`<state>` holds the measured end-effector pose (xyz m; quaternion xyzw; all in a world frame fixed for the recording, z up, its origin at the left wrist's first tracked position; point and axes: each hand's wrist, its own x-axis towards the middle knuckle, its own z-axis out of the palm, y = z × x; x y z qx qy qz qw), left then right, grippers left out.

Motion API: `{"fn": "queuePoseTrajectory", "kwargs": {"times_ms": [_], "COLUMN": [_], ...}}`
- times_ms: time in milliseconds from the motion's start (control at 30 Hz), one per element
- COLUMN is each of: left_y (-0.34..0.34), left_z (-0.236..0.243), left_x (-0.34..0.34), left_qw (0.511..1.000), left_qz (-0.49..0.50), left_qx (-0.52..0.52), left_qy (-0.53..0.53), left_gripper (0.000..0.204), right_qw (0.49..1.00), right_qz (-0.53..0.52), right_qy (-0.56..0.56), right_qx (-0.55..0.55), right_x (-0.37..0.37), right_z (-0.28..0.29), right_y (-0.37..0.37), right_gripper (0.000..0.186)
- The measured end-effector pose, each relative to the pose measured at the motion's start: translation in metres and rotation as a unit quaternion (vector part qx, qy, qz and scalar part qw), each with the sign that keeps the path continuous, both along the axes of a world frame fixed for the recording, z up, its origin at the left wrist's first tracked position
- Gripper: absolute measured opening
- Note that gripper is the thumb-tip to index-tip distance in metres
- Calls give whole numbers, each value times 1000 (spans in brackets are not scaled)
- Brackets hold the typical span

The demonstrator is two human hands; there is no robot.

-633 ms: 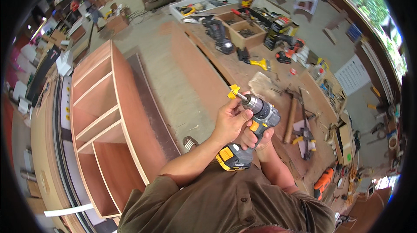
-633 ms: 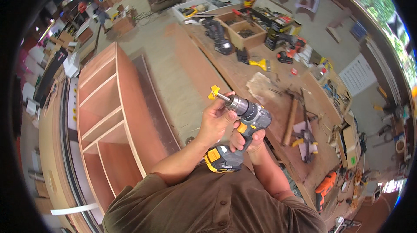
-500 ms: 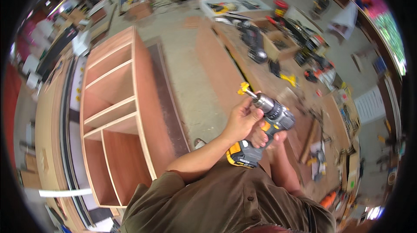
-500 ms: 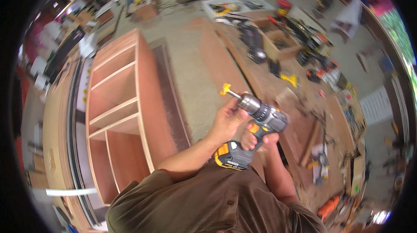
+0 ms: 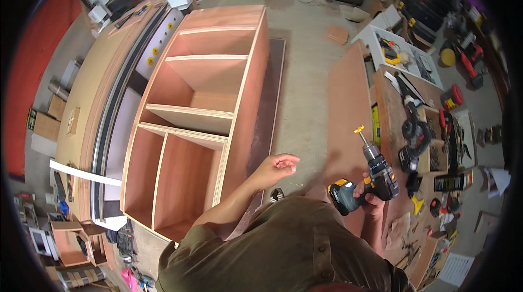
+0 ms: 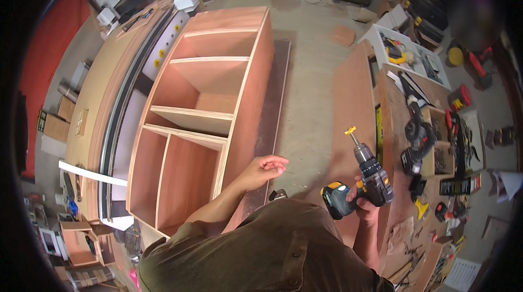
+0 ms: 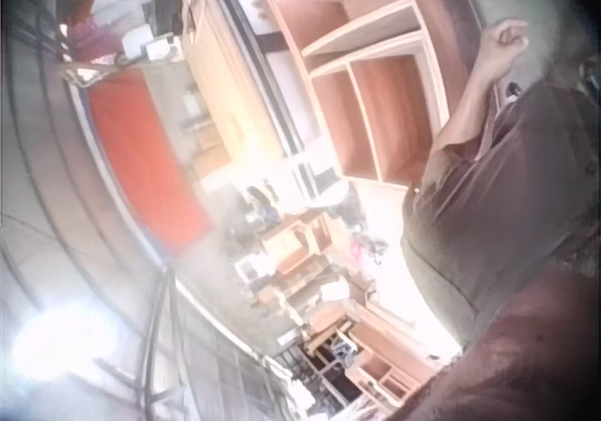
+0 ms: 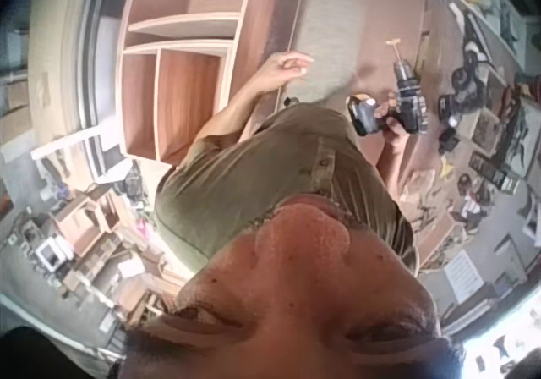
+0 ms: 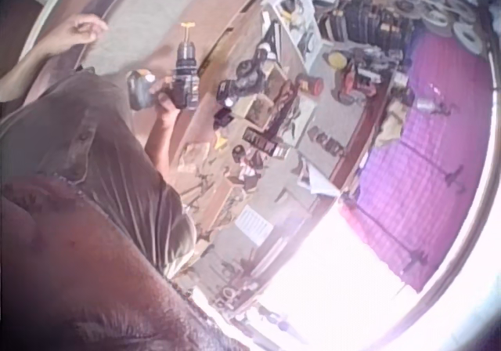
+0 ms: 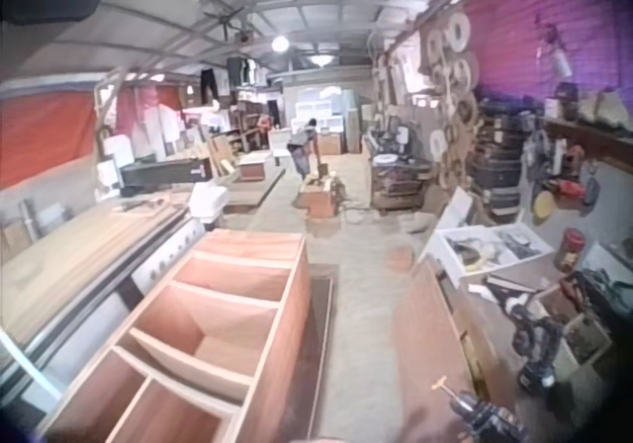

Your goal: The person uses a cordless drill with a Forstner bit to drill holes into a wooden cabinet door. They first adjust the drill and then proceed to drill multiple holes into the door.

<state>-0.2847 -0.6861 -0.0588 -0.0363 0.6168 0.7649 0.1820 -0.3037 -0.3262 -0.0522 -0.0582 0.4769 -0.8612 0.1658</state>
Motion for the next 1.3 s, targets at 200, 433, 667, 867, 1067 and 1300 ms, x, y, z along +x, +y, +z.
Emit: {"fn": "queuePoseTrajectory", "kwargs": {"times_ms": [200,433,667,867,1067,1300], "left_y": [-11,11,20,-13,-82,-178], "left_z": [125,242,268,255,230,236], "left_x": [-117,-308,-479,-631,-785,-970], "left_qw": [925,794,748,718,720,743], "left_qz": [-28,-136,-134,-154,-129,-148], "left_qx": [172,202,192,189,194,231], "left_qy": [339,557,621,651,654,611], "left_gripper": [27,18,14,11,17,9], "right_qw": [1000,998,997,997,994,985], "right_qz": [3,-1,-22,-44,-63,-114], "right_qy": [0,51,74,63,77,64], "right_qx": [-21,-28,-15,-16,50,114], "right_x": [-138,-324,-494,-624,-775,-947], "right_z": [-7,27,76,77,65,76], "right_y": [-17,-26,-21,-42,-91,-160], "right_gripper": [74,81,85,83,87,84]}}
